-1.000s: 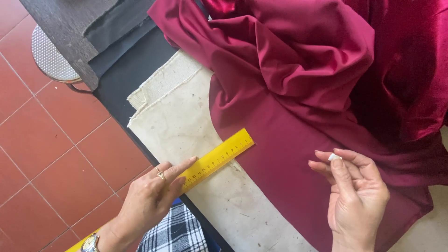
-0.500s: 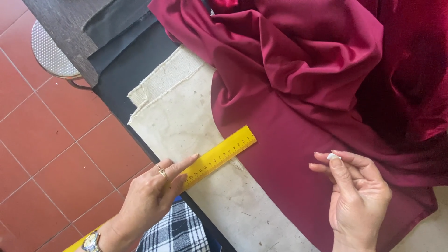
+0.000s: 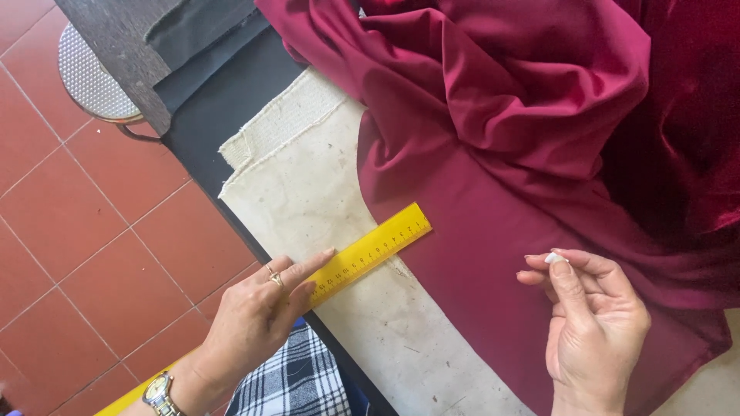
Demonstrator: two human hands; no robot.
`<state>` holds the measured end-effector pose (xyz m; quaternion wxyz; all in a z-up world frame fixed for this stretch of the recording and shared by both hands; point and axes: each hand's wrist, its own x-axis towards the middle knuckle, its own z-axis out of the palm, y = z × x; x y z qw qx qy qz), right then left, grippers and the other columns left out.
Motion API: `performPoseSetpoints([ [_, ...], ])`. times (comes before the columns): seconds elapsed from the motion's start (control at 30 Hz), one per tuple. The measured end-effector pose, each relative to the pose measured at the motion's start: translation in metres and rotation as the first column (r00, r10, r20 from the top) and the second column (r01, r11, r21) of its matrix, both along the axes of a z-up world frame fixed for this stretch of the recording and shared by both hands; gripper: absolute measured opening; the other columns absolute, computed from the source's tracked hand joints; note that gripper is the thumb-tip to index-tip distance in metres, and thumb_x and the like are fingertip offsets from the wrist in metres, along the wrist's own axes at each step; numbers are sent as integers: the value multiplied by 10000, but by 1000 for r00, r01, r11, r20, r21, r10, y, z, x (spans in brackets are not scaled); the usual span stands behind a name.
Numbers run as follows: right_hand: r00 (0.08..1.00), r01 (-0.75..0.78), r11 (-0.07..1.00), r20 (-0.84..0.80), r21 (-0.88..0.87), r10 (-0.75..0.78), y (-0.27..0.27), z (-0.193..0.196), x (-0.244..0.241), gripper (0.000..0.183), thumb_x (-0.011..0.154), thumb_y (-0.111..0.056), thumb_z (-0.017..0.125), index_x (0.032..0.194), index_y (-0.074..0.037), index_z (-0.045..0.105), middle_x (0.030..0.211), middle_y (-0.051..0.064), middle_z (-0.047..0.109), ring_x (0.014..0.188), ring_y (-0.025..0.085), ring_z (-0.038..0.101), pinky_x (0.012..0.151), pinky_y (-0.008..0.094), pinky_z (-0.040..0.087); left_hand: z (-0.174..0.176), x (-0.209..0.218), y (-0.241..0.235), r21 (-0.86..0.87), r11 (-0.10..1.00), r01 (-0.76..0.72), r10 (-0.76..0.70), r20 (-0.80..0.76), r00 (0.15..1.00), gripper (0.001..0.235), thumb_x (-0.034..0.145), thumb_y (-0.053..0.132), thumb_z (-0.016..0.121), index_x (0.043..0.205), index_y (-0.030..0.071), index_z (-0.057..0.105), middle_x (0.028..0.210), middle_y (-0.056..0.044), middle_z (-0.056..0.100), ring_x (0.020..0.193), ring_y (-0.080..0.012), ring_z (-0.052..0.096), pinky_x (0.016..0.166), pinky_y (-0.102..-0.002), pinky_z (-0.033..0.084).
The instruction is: Measuring and marking red velvet fabric with a ruler and chalk on a cutting table in a sewing workshop.
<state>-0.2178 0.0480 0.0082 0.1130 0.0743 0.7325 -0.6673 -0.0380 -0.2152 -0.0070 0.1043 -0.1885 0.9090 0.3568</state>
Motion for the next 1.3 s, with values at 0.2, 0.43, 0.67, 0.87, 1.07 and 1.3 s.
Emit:
performPoseSetpoints([
  [0.2, 1000, -7, 1000, 11, 12, 7, -1, 2, 1, 63, 957, 29, 584, 1014, 50, 569, 890, 191, 644, 839, 241, 686, 743, 288, 633, 2, 0, -1, 1, 1000, 10, -10, 33, 999, 440, 962, 275, 443, 1395, 347, 475, 793, 38, 574, 607, -141, 553, 524, -427, 565],
  [0.43, 1000, -12, 1000, 6, 11, 12, -1, -1, 5, 76, 942, 5, 606, 1003, 44, 584, 880, 183, 640, 822, 247, 695, 719, 288, 629, 0, 1, 1, -24, 1000, -2, 2, 2, 1000, 424, 968, 277, 434, 1380, 364, 480, 779, 41, 549, 606, -142, 530, 389, -367, 507],
  [0.67, 999, -38, 999, 11, 10, 38, -4, 6, 9, 47, 953, 5, 586, 980, 40, 568, 911, 211, 649, 840, 259, 690, 748, 296, 628, 2, 1, 0, -37, 999, 11, -9, 63, 998, 431, 965, 271, 452, 1384, 366, 487, 811, 33, 591, 639, -169, 563, 543, -493, 498],
  [0.87, 999, -41, 999, -28, -29, 40, 11, 16, 11, 50, 984, 6, 526, 1020, 19, 493, 938, 257, 642, 876, 313, 694, 783, 348, 630, 18, 0, -18, 13, 999, -37, 39, -145, 989, 392, 957, 234, 477, 1342, 263, 547, 774, 17, 540, 606, -145, 520, 491, -314, 486],
  [1.07, 994, 58, 996, -99, 68, -51, 41, 30, 14, 120, 991, 25, 535, 1099, 76, 521, 964, 250, 630, 930, 301, 676, 827, 365, 620, 38, -42, -83, -163, 966, -199, 113, -428, 897, 376, 1004, 134, 443, 1350, 51, 564, 847, -99, 569, 704, -254, 543, 640, -376, 428],
  [1.3, 967, 253, 937, -88, 242, -239, 64, 55, 32, 120, 1000, 57, 560, 1073, 153, 555, 1027, 303, 627, 844, 338, 647, 811, 363, 568, 26, -148, -147, -296, 915, -274, 91, -509, 856, 446, 928, 4, 456, 1372, -3, 502, 1196, -232, 633, 1099, -436, 545, 862, -504, 439],
])
